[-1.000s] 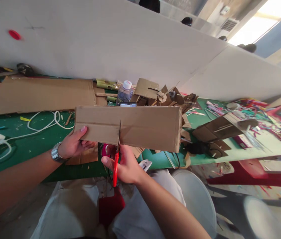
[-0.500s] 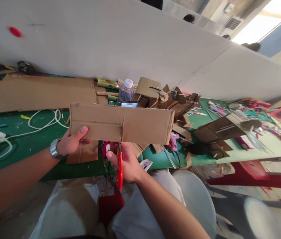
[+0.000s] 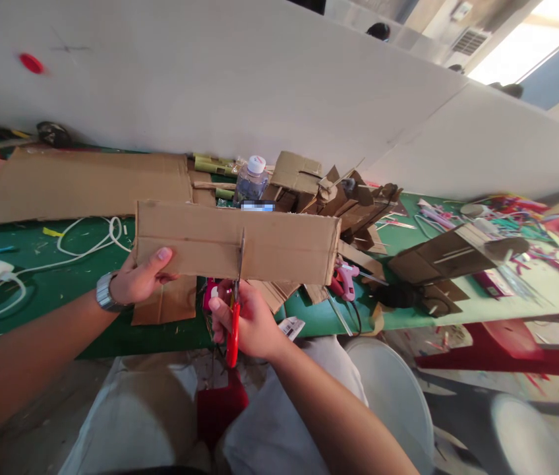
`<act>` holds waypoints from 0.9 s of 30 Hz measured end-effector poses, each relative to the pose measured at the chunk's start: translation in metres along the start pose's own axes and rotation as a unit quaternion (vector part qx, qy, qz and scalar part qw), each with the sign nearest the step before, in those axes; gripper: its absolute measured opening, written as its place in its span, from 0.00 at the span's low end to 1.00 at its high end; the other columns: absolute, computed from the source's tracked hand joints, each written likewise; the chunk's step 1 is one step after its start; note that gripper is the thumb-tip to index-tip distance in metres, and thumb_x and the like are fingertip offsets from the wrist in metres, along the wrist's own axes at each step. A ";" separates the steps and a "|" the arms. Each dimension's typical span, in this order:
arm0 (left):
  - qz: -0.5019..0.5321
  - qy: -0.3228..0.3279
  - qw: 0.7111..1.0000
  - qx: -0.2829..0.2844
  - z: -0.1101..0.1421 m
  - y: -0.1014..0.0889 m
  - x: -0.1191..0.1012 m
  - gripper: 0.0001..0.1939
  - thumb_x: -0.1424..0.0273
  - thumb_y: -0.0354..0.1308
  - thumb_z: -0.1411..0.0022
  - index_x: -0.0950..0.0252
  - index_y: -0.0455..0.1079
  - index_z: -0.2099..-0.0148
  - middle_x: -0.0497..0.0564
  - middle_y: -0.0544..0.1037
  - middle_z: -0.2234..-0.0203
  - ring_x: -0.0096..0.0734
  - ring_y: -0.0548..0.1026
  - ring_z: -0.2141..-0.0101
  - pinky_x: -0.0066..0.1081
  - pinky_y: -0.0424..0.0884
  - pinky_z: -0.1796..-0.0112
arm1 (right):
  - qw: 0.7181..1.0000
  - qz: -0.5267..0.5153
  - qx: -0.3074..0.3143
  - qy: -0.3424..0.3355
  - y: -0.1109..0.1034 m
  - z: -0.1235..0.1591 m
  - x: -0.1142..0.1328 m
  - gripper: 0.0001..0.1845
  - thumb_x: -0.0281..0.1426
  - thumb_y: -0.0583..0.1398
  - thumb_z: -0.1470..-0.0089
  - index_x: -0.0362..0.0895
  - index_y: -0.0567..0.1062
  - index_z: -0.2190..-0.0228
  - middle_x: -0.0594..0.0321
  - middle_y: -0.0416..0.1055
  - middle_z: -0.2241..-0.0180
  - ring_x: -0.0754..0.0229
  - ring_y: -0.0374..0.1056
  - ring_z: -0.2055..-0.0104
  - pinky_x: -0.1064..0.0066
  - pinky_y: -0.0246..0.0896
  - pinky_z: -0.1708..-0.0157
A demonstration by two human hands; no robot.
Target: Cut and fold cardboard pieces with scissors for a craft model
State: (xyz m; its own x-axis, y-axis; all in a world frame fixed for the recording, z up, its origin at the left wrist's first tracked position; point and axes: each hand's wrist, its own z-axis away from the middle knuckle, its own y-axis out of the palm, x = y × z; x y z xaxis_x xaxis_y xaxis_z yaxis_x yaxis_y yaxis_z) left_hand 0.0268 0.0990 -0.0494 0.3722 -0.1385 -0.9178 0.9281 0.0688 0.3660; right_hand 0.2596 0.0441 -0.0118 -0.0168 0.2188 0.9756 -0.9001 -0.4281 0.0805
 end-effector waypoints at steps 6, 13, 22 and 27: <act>0.003 -0.009 1.000 -0.020 -0.001 -0.002 0.002 0.38 0.50 0.82 0.58 0.55 0.77 0.47 0.47 0.86 0.60 0.34 0.85 0.68 0.25 0.82 0.73 | 1.000 -0.019 0.008 -0.005 0.001 0.000 -0.002 0.32 0.61 0.67 0.42 0.49 0.63 0.64 0.70 0.73 0.78 0.62 0.71 0.81 0.72 0.68 0.81; -0.034 0.063 0.989 0.130 -0.002 -0.001 -0.006 0.27 0.45 0.77 0.48 0.63 0.73 0.70 0.44 0.75 0.81 0.26 0.77 0.80 0.25 0.77 0.77 | 0.998 0.041 -0.029 -0.032 -0.001 0.009 0.005 0.29 0.60 0.65 0.39 0.47 0.68 0.58 0.72 0.66 0.77 0.64 0.64 0.81 0.73 0.60 0.82; 0.011 0.092 0.984 0.152 0.000 0.012 -0.013 0.29 0.42 0.73 0.44 0.62 0.71 0.75 0.45 0.70 0.86 0.28 0.71 0.84 0.34 0.76 0.74 | 0.988 0.105 -0.022 -0.107 -0.002 0.023 0.003 0.29 0.62 0.60 0.36 0.49 0.68 0.56 0.65 0.64 0.67 0.60 0.60 0.68 0.68 0.60 0.70; 0.012 0.257 0.965 0.055 -0.013 0.002 -0.011 0.29 0.40 0.68 0.40 0.59 0.72 0.74 0.46 0.72 0.80 0.29 0.69 0.78 0.31 0.66 0.76 | 0.989 0.110 0.034 -0.092 0.003 0.030 -0.005 0.34 0.63 0.59 0.36 0.48 0.68 0.47 0.65 0.65 0.67 0.60 0.58 0.68 0.67 0.56 0.69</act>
State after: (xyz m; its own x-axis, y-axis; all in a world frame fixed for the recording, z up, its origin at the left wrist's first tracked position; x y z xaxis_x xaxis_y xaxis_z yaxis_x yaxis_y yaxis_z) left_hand 0.0245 0.1135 -0.0406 0.3648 0.3716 -0.8537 0.9254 -0.0438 0.3764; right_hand 0.2705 0.0153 -0.0099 -0.1237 -0.0460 0.9913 -0.8523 -0.5067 -0.1299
